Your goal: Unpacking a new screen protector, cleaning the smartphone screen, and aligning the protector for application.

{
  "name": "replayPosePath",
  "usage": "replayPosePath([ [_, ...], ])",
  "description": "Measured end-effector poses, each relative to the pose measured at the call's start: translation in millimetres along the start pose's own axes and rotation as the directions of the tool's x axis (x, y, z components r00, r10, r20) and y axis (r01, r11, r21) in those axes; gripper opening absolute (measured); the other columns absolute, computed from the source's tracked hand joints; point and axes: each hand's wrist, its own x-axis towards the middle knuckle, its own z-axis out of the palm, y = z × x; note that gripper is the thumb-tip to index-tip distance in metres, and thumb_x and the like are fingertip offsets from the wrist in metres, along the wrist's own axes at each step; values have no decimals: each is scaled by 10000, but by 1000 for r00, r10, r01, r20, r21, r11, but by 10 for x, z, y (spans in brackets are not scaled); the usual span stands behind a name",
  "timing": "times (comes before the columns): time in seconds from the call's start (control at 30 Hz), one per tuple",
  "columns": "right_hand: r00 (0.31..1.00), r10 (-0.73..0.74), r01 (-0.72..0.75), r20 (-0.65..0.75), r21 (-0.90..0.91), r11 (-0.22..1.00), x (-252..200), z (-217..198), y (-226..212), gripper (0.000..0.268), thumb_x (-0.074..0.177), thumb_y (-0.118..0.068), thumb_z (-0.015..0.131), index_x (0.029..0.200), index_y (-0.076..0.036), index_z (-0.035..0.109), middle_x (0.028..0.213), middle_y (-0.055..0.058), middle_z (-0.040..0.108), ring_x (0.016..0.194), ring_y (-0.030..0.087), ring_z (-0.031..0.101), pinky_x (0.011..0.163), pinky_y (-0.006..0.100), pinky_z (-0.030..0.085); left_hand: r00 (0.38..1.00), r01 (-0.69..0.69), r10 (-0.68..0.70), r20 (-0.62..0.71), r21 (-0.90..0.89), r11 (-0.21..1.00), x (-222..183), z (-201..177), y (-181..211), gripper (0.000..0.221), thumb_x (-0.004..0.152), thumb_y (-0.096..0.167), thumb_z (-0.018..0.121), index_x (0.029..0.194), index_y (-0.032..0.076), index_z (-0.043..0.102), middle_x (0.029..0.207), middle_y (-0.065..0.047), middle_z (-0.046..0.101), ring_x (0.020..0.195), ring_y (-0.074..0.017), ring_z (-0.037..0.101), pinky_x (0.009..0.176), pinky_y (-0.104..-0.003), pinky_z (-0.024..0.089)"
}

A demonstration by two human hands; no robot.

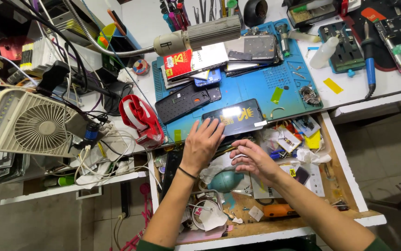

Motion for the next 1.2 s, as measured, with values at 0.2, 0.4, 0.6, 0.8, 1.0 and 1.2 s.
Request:
replayPosePath([
  [0.2,957,-228,211,177,111,971,-142,281,33,991,887,-407,705,1645,-142,123,1491,206,492,1281,316,569,995,545,525,976,-97,84,-199,-60,993,-300,-310,467,217,993,240,649,1176,171,744,1150,-101,747,1060,-301,728,976,-493,557],
  [0.4,966,-192,230,-173,234,945,-205,310,-146,654,867,-141,379,1520,-102,362,1321,193,579,1288,314,551,1146,499,403,991,-88,39,-126,-416,905,-254,-166,536,451,955,512,663,1202,139,725,1129,-93,751,1069,-284,719,1037,-496,499],
  [0.6,926,-319,372,-199,351,859,-82,-38,37,624,885,-383,466,1457,-151,372,997,118,528,915,271,635,953,550,548,867,355,-245,435,-192,915,362,-270,-106,1162,763,314,903,1641,55,187,1457,-255,547,1364,-465,479,1105,-689,323],
  [0.8,941,-315,339,-124,349,874,-29,-101,-2,663,953,-489,426,1493,-133,279,982,121,495,759,268,637,752,519,617,822,279,-221,525,-33,960,480,-42,-282,1263,607,302,949,1635,101,243,1250,-181,607,1185,-398,585,1040,-614,402],
  [1.0,948,-276,318,-160,415,852,9,-101,28,505,933,-341,451,1395,-145,401,1115,133,532,921,294,642,880,512,571,897,232,-216,385,5,973,364,-28,-155,948,546,232,848,1419,123,497,986,-23,517,895,-249,593,888,-459,454],
  [1.2,937,-334,341,-101,465,817,21,-158,25,409,980,-297,448,1369,-188,508,1145,128,634,1021,328,667,959,563,526,816,540,-476,327,-139,830,174,-391,351,947,540,267,853,1405,91,511,1007,-86,554,872,-350,659,760,-451,478],
])
